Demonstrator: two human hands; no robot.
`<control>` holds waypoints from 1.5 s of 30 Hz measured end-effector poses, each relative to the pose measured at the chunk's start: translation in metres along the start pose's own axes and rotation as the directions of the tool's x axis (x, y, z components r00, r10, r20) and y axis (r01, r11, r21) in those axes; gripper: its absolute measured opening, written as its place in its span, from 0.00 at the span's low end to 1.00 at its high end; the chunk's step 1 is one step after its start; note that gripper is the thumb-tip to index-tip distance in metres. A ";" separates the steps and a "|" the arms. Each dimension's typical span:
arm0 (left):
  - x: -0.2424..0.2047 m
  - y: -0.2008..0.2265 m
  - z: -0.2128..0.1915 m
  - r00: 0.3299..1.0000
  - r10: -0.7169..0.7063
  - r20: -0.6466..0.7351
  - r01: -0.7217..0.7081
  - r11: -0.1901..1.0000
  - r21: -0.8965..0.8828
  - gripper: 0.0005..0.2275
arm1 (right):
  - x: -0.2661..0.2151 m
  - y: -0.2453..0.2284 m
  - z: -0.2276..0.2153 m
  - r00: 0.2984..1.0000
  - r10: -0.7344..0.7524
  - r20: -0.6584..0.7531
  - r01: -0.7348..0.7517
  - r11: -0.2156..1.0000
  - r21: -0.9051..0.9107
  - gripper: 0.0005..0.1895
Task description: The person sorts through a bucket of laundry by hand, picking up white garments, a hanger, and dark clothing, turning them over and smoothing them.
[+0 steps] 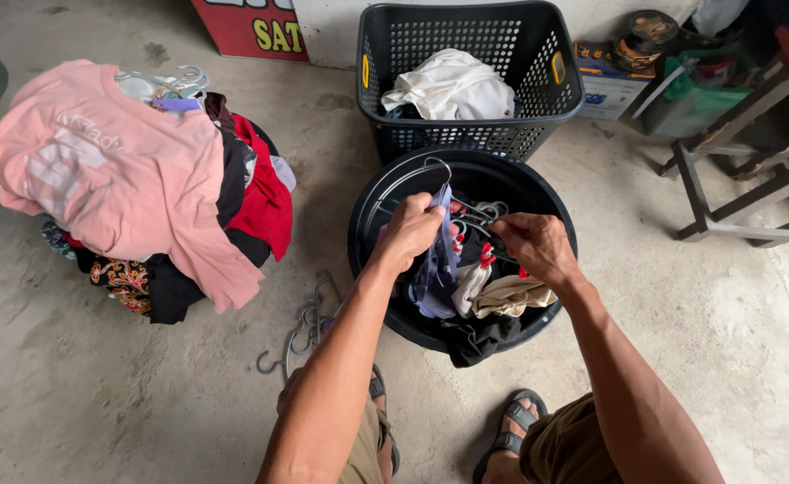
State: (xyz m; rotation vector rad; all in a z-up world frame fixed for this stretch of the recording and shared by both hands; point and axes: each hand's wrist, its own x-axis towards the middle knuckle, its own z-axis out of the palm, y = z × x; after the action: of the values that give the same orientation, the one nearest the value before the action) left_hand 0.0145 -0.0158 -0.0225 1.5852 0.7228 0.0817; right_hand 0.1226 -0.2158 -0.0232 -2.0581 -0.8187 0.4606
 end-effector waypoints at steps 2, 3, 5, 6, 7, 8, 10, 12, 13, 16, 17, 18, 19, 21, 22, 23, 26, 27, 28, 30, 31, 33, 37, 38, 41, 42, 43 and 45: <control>-0.003 0.000 -0.004 0.997 0.057 -0.059 -0.050 0.992 0.113 0.10 | 0.004 0.003 0.000 0.996 0.071 -0.046 -0.071 0.997 -0.005 0.11; -0.004 0.002 -0.006 0.986 0.120 -0.115 -0.092 0.970 0.225 0.10 | 0.005 0.004 0.000 0.996 0.070 -0.049 -0.070 0.998 -0.003 0.11; -0.007 0.005 -0.008 0.976 0.151 -0.156 -0.113 0.967 0.229 0.09 | 0.004 0.007 -0.004 0.992 0.100 -0.077 -0.098 0.994 0.040 0.10; -0.007 0.006 -0.009 0.964 0.184 -0.193 -0.137 0.963 0.232 0.09 | 0.004 0.008 -0.004 0.992 0.101 -0.074 -0.099 0.994 0.039 0.10; -0.007 0.006 -0.012 0.964 0.181 -0.195 -0.134 0.964 0.230 0.09 | 0.005 0.009 -0.004 0.991 0.100 -0.083 -0.098 0.995 0.029 0.09; -0.007 0.006 -0.013 0.955 0.185 -0.230 -0.130 0.964 0.234 0.09 | 0.005 0.010 -0.006 0.990 0.100 -0.097 -0.099 0.995 0.018 0.09; -0.002 0.001 -0.015 0.946 0.187 -0.265 -0.125 0.964 0.236 0.09 | 0.004 0.015 -0.007 0.995 0.077 -0.066 -0.074 0.996 0.047 0.09; 0.007 -0.005 -0.017 0.953 0.181 -0.242 -0.182 0.983 0.015 0.08 | 0.005 0.020 -0.008 0.998 0.048 -0.037 -0.045 0.996 0.079 0.08; 0.013 -0.008 -0.018 0.952 0.184 -0.244 -0.186 0.982 0.016 0.08 | 0.007 0.023 -0.009 0.999 0.045 -0.022 -0.043 0.995 0.095 0.08; 0.024 -0.019 -0.022 0.963 0.187 -0.194 -0.213 0.969 -0.125 0.10 | 0.011 0.034 -0.011 0.999 0.007 0.035 -0.012 0.990 0.141 0.07; 0.026 -0.020 -0.024 0.968 0.163 -0.190 -0.193 0.970 -0.149 0.10 | 0.012 0.036 -0.012 0.997 -0.031 0.067 0.019 0.985 0.173 0.07; 0.026 -0.021 -0.026 0.973 0.137 -0.185 -0.169 0.970 -0.173 0.10 | 0.012 0.039 -0.013 0.997 -0.029 0.068 0.017 0.985 0.174 0.07; 0.026 -0.021 -0.029 0.974 0.134 -0.185 -0.166 0.971 -0.173 0.10 | 0.013 0.041 -0.014 0.995 -0.041 0.089 0.028 0.989 0.145 0.08; 0.022 -0.018 -0.036 0.973 0.146 -0.180 -0.177 0.970 -0.167 0.11 | 0.014 0.040 -0.015 0.993 -0.052 0.110 0.040 0.993 0.114 0.08; 0.020 -0.016 -0.037 0.973 0.146 -0.179 -0.176 0.970 -0.167 0.11 | 0.015 0.039 -0.014 0.991 -0.068 0.116 0.063 0.997 0.043 0.09; 0.017 -0.013 -0.037 0.958 0.226 -0.178 -0.251 0.958 -0.139 0.10 | 0.015 0.037 -0.014 0.989 -0.083 0.124 0.087 0.996 -0.028 0.09; 0.008 -0.002 -0.032 0.915 0.366 -0.168 -0.386 0.917 -0.102 0.08 | 0.016 0.033 -0.008 0.989 -0.092 0.117 0.123 0.949 -0.292 0.09; 0.005 0.000 -0.030 0.890 0.425 -0.166 -0.444 0.891 -0.095 0.08 | 0.017 0.032 -0.005 0.989 -0.091 0.115 0.121 0.949 -0.290 0.09; 0.001 0.002 -0.029 0.891 0.424 -0.160 -0.442 0.892 -0.096 0.08 | 0.017 0.033 -0.004 0.996 -0.078 0.044 0.088 0.940 -0.329 0.08; -0.004 0.002 -0.033 0.891 0.426 0.154 -0.394 0.897 -0.201 0.08 | 0.017 0.035 0.000 0.998 -0.063 -0.032 0.047 0.929 -0.367 0.08; -0.006 0.002 -0.033 0.891 0.426 0.159 -0.393 0.897 -0.202 0.08 | 0.018 0.036 0.002 0.995 -0.016 -0.098 -0.022 0.927 -0.375 0.08; -0.009 0.002 -0.033 0.858 0.359 0.368 -0.316 0.933 -0.173 0.08 | 0.021 0.039 0.001 0.985 0.030 -0.169 -0.093 0.921 -0.378 0.09; -0.011 0.005 -0.024 0.964 0.203 0.172 -0.243 0.936 0.256 0.07 | 0.026 0.039 -0.004 0.970 0.091 -0.226 -0.130 0.978 -0.166 0.10; -0.011 0.006 -0.022 0.979 0.172 0.112 -0.196 0.948 0.251 0.07 | 0.025 0.037 -0.004 0.964 0.099 -0.247 -0.116 0.992 -0.056 0.10; -0.014 0.006 -0.023 0.981 0.194 -0.017 -0.169 0.892 0.420 0.07 | 0.022 0.024 -0.004 0.937 0.178 -0.300 -0.149 0.982 0.116 0.11; -0.015 0.004 -0.022 0.964 0.255 -0.070 -0.168 0.796 0.582 0.07 | 0.020 0.020 -0.006 0.936 0.179 -0.302 -0.150 0.982 0.117 0.11; -0.015 0.004 -0.022 0.964 0.256 -0.068 -0.170 0.795 0.583 0.07 | 0.019 0.016 -0.007 0.927 0.148 -0.344 -0.094 0.981 0.168 0.11; -0.013 -0.001 -0.021 0.982 0.168 -0.081 -0.066 0.718 0.693 0.07 | 0.014 0.011 -0.009 0.917 0.121 -0.381 -0.039 0.976 0.215 0.11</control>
State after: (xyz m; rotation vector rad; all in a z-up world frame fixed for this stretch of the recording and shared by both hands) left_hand -0.0061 -0.0040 -0.0152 2.3705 0.8095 0.0121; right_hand 0.1422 -0.2158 -0.0275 -1.9089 -0.4276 0.1551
